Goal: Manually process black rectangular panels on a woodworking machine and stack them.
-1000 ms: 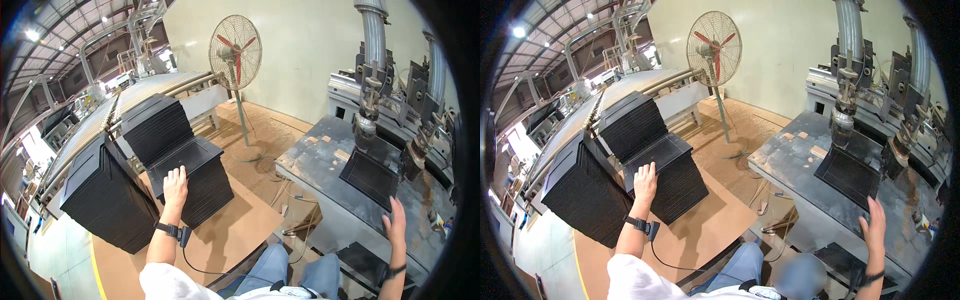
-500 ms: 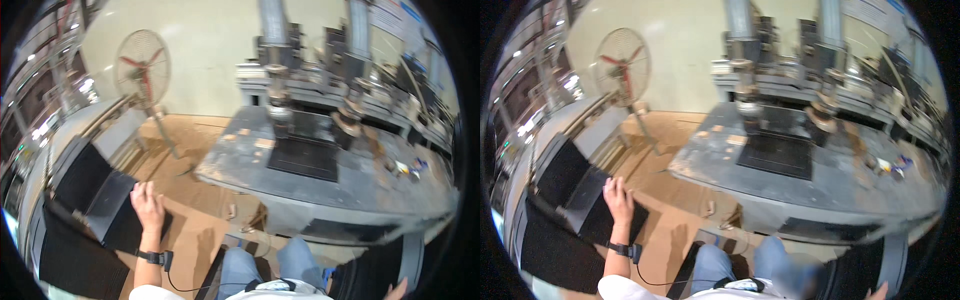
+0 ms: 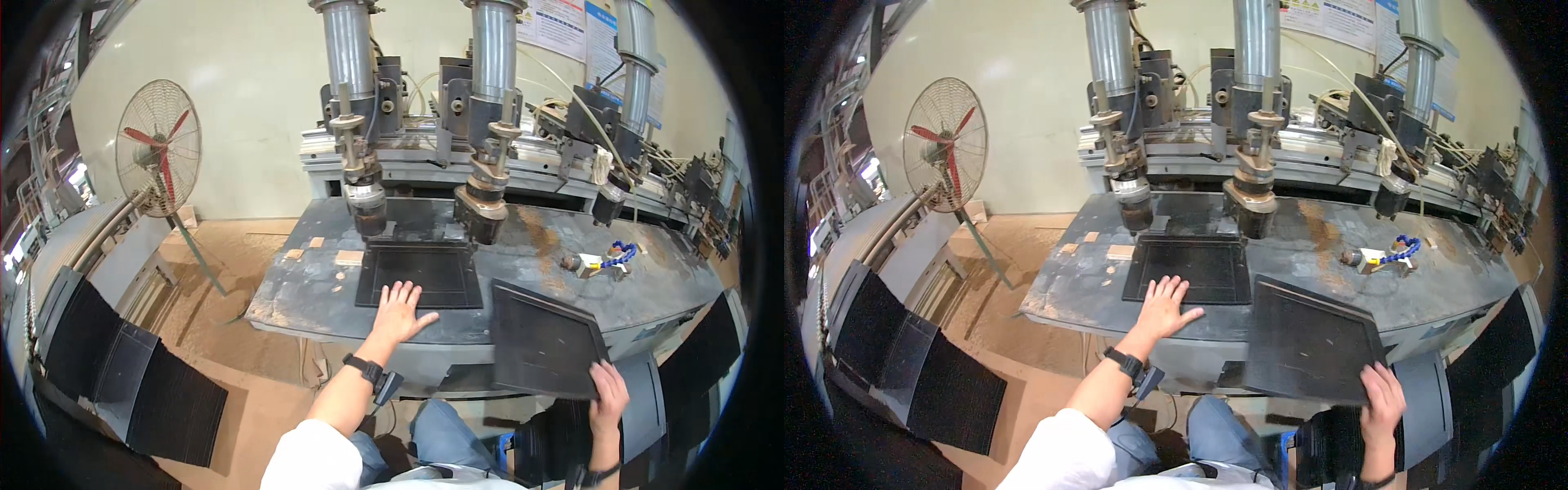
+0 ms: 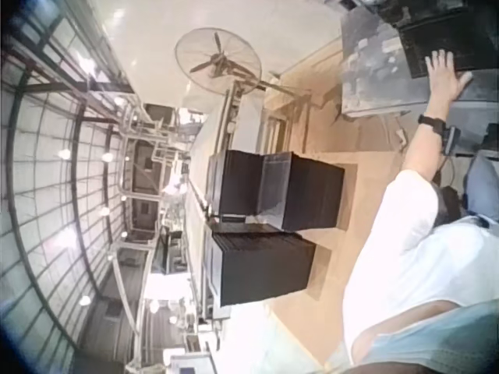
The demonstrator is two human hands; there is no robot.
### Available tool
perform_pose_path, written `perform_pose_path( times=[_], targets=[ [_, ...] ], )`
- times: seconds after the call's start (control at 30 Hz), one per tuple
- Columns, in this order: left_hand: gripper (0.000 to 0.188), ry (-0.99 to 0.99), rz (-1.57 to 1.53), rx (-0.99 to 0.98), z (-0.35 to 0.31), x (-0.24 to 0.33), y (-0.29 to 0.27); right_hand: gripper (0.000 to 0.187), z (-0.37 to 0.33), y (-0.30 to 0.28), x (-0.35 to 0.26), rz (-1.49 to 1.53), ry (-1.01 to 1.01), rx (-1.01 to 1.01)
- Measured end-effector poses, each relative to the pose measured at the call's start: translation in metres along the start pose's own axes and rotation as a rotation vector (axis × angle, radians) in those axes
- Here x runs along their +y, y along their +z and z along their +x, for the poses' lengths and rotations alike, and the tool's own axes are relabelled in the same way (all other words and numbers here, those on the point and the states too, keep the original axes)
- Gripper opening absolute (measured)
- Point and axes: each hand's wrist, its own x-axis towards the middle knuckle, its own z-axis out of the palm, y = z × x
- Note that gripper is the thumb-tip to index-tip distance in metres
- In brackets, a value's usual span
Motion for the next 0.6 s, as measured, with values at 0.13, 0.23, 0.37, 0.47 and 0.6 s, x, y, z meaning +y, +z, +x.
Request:
perform_pose_path(
  times=[0.13,0.23,0.37,0.47,0.6],
  targets=[
    [0.065,0.19,0.056,0.202,-0.079,0.005,-0.033,0.047,0.08,0.1,-0.014,0.139,-0.24,-0.073],
    [0.057,0.211,0.199,0.197,-0.154,-0.028,-0.046,0.04,0.115,0.17,-0.033,0.112,-0.311,-0.098],
    [0.035,0.366,0.375,0.386,-0.258,-0.038,-0.128,0.063,0.129,0.247,-0.043,0.003,-0.284,-0.3],
    [0.028,0.213,0.579,0.36,-0.324,-0.041,-0.193,0.053,0.151,0.268,-0.042,0.118,-0.274,-0.36],
    [0.024,-0.272,0.915,0.398,-0.383,-0.051,-0.266,0.047,0.165,0.289,-0.067,0.196,-0.249,-0.357]
  ],
)
